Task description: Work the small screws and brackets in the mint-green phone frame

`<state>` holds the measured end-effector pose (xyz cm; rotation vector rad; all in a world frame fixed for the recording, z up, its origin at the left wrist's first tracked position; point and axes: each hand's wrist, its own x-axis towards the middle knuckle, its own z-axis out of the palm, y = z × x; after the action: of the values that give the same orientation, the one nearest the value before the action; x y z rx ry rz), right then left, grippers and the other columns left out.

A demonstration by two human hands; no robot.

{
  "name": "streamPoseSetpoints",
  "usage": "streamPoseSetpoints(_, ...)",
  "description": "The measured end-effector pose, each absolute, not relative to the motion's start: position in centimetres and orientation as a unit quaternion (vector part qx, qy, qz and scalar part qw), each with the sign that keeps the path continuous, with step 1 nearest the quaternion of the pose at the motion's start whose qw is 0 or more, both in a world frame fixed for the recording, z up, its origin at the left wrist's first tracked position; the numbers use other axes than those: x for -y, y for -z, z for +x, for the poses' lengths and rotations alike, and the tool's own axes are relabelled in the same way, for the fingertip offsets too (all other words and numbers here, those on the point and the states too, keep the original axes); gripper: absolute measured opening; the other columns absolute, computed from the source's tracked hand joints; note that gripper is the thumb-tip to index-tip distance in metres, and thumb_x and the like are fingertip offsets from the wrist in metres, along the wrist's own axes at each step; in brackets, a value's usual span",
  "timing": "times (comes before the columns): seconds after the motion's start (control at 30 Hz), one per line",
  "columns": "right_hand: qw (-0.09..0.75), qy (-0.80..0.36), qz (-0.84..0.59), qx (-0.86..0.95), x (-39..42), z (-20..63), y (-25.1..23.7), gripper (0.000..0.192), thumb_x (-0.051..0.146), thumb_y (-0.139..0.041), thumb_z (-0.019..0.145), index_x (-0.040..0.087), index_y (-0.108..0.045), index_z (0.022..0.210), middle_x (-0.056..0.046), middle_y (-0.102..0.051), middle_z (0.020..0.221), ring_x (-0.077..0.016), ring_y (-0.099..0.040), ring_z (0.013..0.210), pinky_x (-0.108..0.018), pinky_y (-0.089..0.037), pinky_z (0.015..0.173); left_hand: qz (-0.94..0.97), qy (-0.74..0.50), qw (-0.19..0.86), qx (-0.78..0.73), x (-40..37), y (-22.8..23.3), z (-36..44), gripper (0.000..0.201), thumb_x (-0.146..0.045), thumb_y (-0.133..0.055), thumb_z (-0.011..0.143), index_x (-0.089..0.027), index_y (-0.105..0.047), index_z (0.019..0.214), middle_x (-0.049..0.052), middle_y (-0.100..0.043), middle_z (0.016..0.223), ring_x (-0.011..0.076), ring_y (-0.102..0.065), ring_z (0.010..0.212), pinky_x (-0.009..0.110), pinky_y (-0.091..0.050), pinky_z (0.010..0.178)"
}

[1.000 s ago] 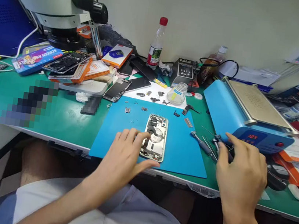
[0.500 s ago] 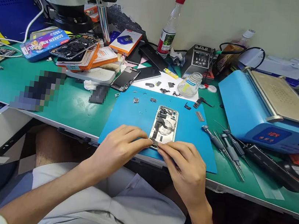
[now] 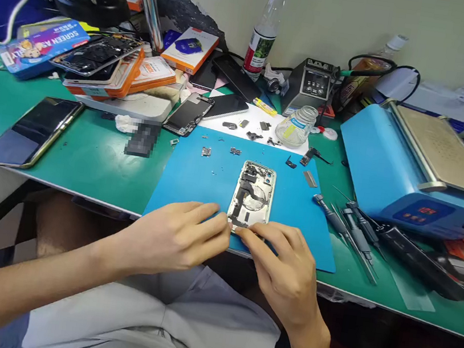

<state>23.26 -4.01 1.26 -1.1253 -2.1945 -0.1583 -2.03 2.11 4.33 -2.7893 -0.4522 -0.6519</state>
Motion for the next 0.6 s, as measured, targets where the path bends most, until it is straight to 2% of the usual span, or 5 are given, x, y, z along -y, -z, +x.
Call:
streamPoseSetpoints(0.17, 0.32, 0.03, -0.45, 0.833, 5.0, 24.3, -2.3, 0.027, 0.017, -0.058, 0.115, 0.026, -0.077, 0.132, -0.002, -0.084, 0.119, -0.0181, -0.077, 0.11, -0.034, -0.063, 0.093, -0.944, 0.235, 0.079, 0.216, -1.0, -4.3, -2.1, 0.034, -0.003, -0.04, 0.116, -0.01, -0.072, 0.124, 0.011, -0.085, 0.112, 0.0236, -0.083, 0.098, 0.036, -0.062, 0.079)
streamPoseSetpoints(0.3, 0.372, 0.11, -0.59, 0.709, 5.1, 27.9, -3.7, 0.035, 0.019, -0.052, 0.117, 0.024, -0.072, 0.145, -0.006, -0.08, 0.115, -0.0211, -0.076, 0.103, -0.037, -0.06, 0.092, -0.882, 0.282, 0.052, 0.373, 0.3, -3.8, 0.0, 0.023, -0.026, -0.06, 0.118, -0.013, -0.065, 0.137, 0.012, -0.082, 0.12, 0.026, -0.08, 0.095, 0.04, -0.059, 0.077)
streamPoseSetpoints(0.4, 0.322, 0.16, -0.671, 0.649, 3.4, 31.0, -4.1, 0.024, 0.031, -0.071, 0.11, 0.023, -0.084, 0.129, -0.012, -0.075, 0.113, -0.028, -0.068, 0.097, -0.042, -0.049, 0.081, -0.856, 0.242, 0.038, 0.455, 0.6, -3.5, 3.2, 0.068, -0.067, -0.066, 0.11, -0.013, -0.058, 0.149, 0.022, -0.073, 0.144, 0.0337, -0.076, 0.101, 0.046, -0.059, 0.075)
streamPoseSetpoints(0.47, 0.287, 0.145, -0.676, 0.663, 2.0, 32.4, -3.9, 0.019, 0.039, -0.076, 0.107, 0.024, -0.088, 0.11, -0.011, -0.075, 0.109, -0.0283, -0.065, 0.092, -0.041, -0.045, 0.075, -0.847, 0.234, 0.009, 0.477, 0.3, -3.1, 5.3, 0.087, -0.083, -0.07, 0.099, -0.014, -0.059, 0.151, 0.024, -0.069, 0.154, 0.0362, -0.073, 0.108, 0.049, -0.06, 0.083)
streamPoseSetpoints(0.6, 0.316, 0.128, -0.662, 0.668, 0.9, 33.1, -3.9, 0.019, 0.04, -0.073, 0.109, 0.026, -0.086, 0.107, -0.01, -0.075, 0.112, -0.0268, -0.07, 0.097, -0.041, -0.052, 0.079, -0.849, 0.249, -0.007, 0.466, -0.3, -2.3, 7.3, 0.07, -0.062, -0.076, 0.103, -0.014, -0.059, 0.151, 0.022, -0.07, 0.152, 0.0353, -0.07, 0.105, 0.048, -0.055, 0.078)
